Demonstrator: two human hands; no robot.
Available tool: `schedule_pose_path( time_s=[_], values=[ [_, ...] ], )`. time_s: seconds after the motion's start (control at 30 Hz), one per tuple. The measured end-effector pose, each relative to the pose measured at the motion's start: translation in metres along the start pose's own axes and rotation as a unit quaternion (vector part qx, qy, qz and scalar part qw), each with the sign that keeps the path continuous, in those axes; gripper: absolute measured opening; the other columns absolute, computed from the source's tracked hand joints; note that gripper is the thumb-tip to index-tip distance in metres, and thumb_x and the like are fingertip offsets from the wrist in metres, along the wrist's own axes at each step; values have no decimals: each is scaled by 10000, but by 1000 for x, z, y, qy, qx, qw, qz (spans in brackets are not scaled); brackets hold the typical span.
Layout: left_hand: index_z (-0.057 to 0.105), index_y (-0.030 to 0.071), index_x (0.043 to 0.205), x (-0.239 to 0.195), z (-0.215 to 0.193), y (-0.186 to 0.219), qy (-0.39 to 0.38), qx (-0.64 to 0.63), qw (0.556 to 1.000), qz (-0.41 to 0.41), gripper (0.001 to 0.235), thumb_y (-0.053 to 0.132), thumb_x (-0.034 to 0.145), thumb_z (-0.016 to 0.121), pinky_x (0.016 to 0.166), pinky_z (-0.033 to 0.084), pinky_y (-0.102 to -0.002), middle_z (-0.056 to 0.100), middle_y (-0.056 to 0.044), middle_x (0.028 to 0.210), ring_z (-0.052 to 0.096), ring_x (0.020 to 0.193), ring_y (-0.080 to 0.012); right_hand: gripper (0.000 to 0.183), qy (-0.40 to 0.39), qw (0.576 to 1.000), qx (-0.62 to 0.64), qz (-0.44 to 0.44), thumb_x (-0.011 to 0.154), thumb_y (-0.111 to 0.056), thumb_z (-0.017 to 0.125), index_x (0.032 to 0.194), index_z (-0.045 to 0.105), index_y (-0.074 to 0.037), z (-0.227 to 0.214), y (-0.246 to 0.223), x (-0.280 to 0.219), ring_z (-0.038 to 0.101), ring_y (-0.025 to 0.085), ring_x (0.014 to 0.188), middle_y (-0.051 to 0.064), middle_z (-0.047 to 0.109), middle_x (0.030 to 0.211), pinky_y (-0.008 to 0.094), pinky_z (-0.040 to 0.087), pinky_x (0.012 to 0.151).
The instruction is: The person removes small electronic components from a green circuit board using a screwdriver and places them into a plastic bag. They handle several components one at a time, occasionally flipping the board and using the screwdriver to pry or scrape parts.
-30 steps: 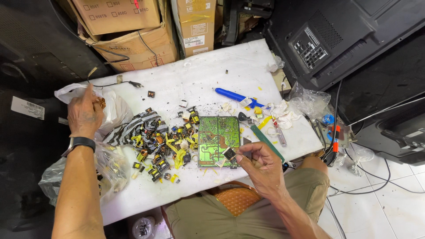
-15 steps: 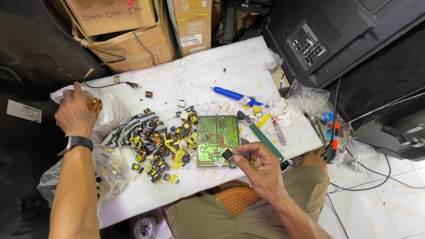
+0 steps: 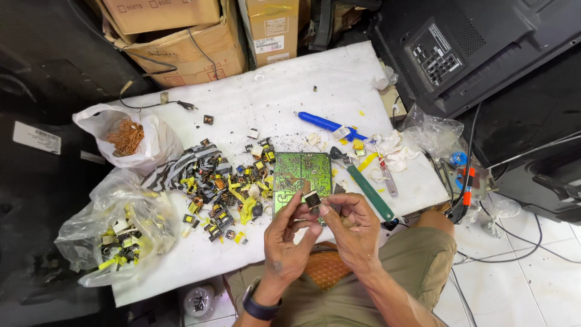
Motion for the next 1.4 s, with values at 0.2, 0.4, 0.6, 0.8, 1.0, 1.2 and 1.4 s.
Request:
schedule_pose_path(
  time_s=[0.2, 0.4, 0.6, 0.8, 1.0, 1.2, 1.4],
  values=[
    [538, 105, 1202, 5, 4, 14, 47, 105, 993, -16, 381, 113, 824, 588, 619, 452, -168, 550, -29, 840, 513, 759, -91, 253, -43, 998, 28, 28, 718, -3, 668, 955, 581, 19, -9, 9, -5, 629, 155, 849, 146, 661, 856, 257, 527, 786],
    [570, -30, 1089, 5, -5, -4, 55, -3, 998, -7, 275, 53, 827, 565, 758, 551, -267, 560, -121, 922, 591, 812, -187, 149, -130, 988, -79, 2, 811, -80, 563, 945, 550, -15, -18, -10, -2, 659, 162, 697, 146, 666, 852, 247, 566, 684],
    [578, 9, 1109, 6, -4, -3, 24, 14, 999, -45, 292, 133, 847, 546, 709, 539, -257, 536, -88, 908, 641, 748, -200, 393, -197, 910, -361, 60, 762, -326, 597, 1074, 437, -149, -21, -41, 4, 595, 57, 611, -97, 743, 777, 216, 423, 607],
    [597, 5, 1064, 7, 0, 8, 4, 20, 999, -39, 269, 163, 859, 523, 728, 577, -273, 527, -104, 942, 600, 768, -189, 190, -254, 911, -285, -154, 810, -173, 578, 950, 643, -63, -14, -57, 9, 601, 84, 646, 35, 689, 901, 205, 474, 573],
    [598, 4, 1073, 4, -2, -4, 4, -5, 996, -94, 286, 160, 837, 556, 713, 527, -251, 651, -101, 893, 634, 724, -160, 175, -249, 914, -302, -108, 807, -201, 572, 919, 665, -106, -13, -55, 11, 510, 69, 510, -10, 693, 855, 196, 448, 529],
    [603, -5, 1037, 4, -2, -4, -3, -20, 996, -91, 255, 143, 832, 566, 722, 534, -264, 656, -110, 914, 634, 749, -174, 154, -238, 913, -314, -107, 779, -226, 612, 831, 673, -95, -20, -44, 13, 471, 74, 487, -30, 638, 646, 208, 417, 490],
    [632, -14, 1004, 1, 1, -10, -6, -33, 995, -97, 221, 84, 808, 601, 642, 507, -227, 629, -90, 735, 605, 657, -145, 123, -252, 930, -268, 22, 742, -193, 669, 763, 697, -75, -23, -32, 17, 442, 10, 482, -46, 610, 549, 173, 377, 442]
  ],
)
Point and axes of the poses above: each hand's wrist, its own x-axis towards the middle knuckle, its own z-axis out of the palm, y = z × x, the point moved 4 cm from there along x, towards the middle knuckle
